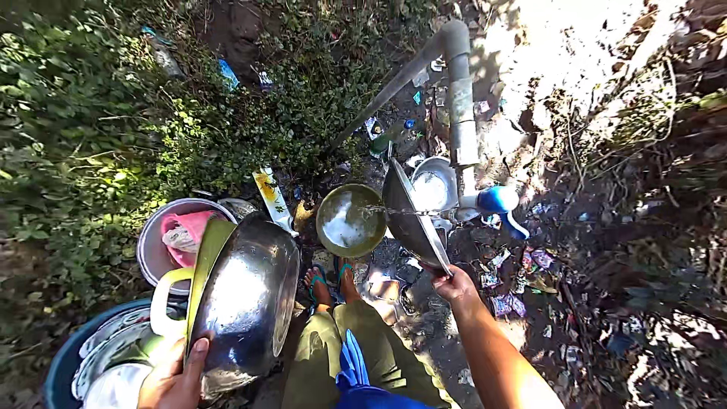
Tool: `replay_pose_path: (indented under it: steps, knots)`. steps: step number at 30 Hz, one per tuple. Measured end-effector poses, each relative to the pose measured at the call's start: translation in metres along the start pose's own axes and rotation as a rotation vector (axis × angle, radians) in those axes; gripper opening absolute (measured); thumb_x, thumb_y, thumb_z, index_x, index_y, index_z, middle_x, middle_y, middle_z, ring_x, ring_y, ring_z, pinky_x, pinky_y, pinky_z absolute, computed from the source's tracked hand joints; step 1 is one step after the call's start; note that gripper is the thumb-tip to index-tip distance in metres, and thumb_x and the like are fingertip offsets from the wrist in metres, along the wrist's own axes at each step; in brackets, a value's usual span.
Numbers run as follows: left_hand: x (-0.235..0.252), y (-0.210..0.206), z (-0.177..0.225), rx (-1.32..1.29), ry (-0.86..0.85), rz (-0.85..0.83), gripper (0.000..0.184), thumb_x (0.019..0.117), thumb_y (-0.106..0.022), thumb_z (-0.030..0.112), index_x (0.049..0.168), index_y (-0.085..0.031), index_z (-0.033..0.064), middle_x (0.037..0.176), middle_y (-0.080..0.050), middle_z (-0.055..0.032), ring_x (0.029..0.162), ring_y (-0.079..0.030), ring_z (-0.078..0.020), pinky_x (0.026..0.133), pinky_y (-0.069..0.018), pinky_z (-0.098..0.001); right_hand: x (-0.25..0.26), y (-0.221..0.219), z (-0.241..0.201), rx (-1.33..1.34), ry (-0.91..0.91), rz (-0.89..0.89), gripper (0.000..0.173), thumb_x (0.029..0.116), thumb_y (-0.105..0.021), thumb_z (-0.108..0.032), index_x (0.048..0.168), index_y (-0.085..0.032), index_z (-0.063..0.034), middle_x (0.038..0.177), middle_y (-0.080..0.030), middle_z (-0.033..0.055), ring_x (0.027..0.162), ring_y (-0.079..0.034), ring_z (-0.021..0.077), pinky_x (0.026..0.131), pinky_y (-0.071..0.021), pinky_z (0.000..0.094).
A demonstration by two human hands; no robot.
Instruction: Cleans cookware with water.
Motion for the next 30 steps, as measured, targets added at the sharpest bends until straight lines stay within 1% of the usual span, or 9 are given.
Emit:
replay_pose_path:
  steps: [5,8,10,15,18,22,25,27,30]
  knots:
    - [0.005,0.0,0.006,0.12,-0.013,-0.038,0.025,0.1015,-0.056,0.025,0.102,-0.069,0.0036,0.094,-0.069,0.0051,0.089,-0.063,0.005,0.085,-0.0537,-0.0198,-0.004,0.065,0.013,0.022,0.066,-0.009,0.01,0.0965,-0.044,-0.013,0.093,-0.053,-0.0112,0.068,-0.06,0.0033,0.044,-0.053,0.006,0.038,-0.0438,0.0189]
    - [0.007,0.0,0.009,0.133,0.006,-0.047,0.025,0.1023,-0.055,0.025,0.103,-0.068,0.0035,0.093,-0.069,0.0055,0.087,-0.063,0.0057,0.082,-0.0539,-0.0186,-0.007,0.096,0.014,-0.156,0.084,-0.048,0.014,0.0969,-0.041,-0.014,0.099,-0.055,-0.0116,0.078,-0.067,0.0045,0.062,-0.066,0.0116,0.05,-0.0554,0.0282]
    - [0.01,0.0,0.01,0.134,0.003,-0.049,0.024,0.1018,-0.054,0.024,0.103,-0.068,0.0039,0.092,-0.068,0.0065,0.086,-0.063,0.0061,0.081,-0.0537,-0.0175,-0.009,0.108,0.01,-0.264,0.096,-0.066,0.021,0.0988,-0.038,-0.016,0.101,-0.058,-0.0099,0.08,-0.071,0.0067,0.068,-0.071,0.0158,0.055,-0.0599,0.0345]
    - [0.011,0.002,0.011,0.167,-0.048,-0.04,0.027,0.1006,-0.053,0.024,0.102,-0.068,0.0021,0.091,-0.069,0.0051,0.086,-0.063,0.0073,0.081,-0.0531,-0.0166,-0.012,0.124,-0.002,-0.397,0.16,-0.096,0.022,0.0962,-0.04,-0.011,0.104,-0.06,-0.0091,0.082,-0.073,0.0065,0.071,-0.073,0.0159,0.061,-0.0618,0.0354]
    - [0.011,0.003,0.014,0.161,-0.069,-0.029,0.025,0.0998,-0.054,0.022,0.101,-0.067,0.0012,0.09,-0.068,0.0061,0.085,-0.061,0.0091,0.081,-0.0523,-0.0147,-0.014,0.125,-0.006,-0.448,0.129,-0.055,0.02,0.1005,-0.041,-0.011,0.11,-0.059,-0.0073,0.086,-0.073,0.008,0.074,-0.073,0.0169,0.064,-0.0621,0.0357]
    - [0.011,0.003,0.011,0.117,-0.07,-0.036,0.022,0.1008,-0.054,0.02,0.1,-0.068,0.0036,0.089,-0.068,0.0091,0.085,-0.062,0.009,0.081,-0.0534,-0.0151,-0.005,0.113,-0.013,-0.489,0.085,-0.061,0.02,0.1006,-0.043,-0.007,0.116,-0.055,-0.0053,0.089,-0.072,0.01,0.077,-0.072,0.0176,0.068,-0.0623,0.0366]
    - [0.009,0.005,0.009,0.123,-0.053,-0.03,0.022,0.1006,-0.054,0.019,0.102,-0.067,0.0007,0.091,-0.068,0.0072,0.087,-0.062,0.0084,0.083,-0.0528,-0.016,0.002,0.095,-0.02,-0.566,0.163,-0.099,0.024,0.0993,-0.048,0.001,0.122,-0.053,-0.002,0.094,-0.071,0.0104,0.082,-0.072,0.0171,0.073,-0.062,0.0363]
    - [0.008,0.006,0.008,0.108,-0.048,-0.021,0.022,0.1013,-0.054,0.019,0.103,-0.067,0.0008,0.092,-0.069,0.0089,0.087,-0.063,0.0097,0.084,-0.0538,-0.0157,0.005,0.077,-0.023,-0.596,0.219,-0.136,0.029,0.0978,-0.05,0.005,0.126,-0.052,-0.0012,0.098,-0.07,0.0103,0.085,-0.071,0.0167,0.076,-0.062,0.0364]
    - [0.005,0.01,0.007,0.099,-0.021,0.024,0.027,0.101,-0.055,0.023,0.103,-0.066,-0.001,0.091,-0.069,0.0097,0.088,-0.063,0.0106,0.084,-0.0536,-0.015,0.013,0.05,-0.025,-0.604,0.254,-0.235,0.033,0.0976,-0.049,0.006,0.13,-0.049,-0.0028,0.102,-0.07,0.008,0.089,-0.071,0.0156,0.08,-0.0616,0.0372]
Point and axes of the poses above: each hand's wrist, its own x-axis towards the middle knuckle, its own y-axis out of the back of the hand, z = x × y, the point moved 9 cm from there along x, towards the middle knuckle
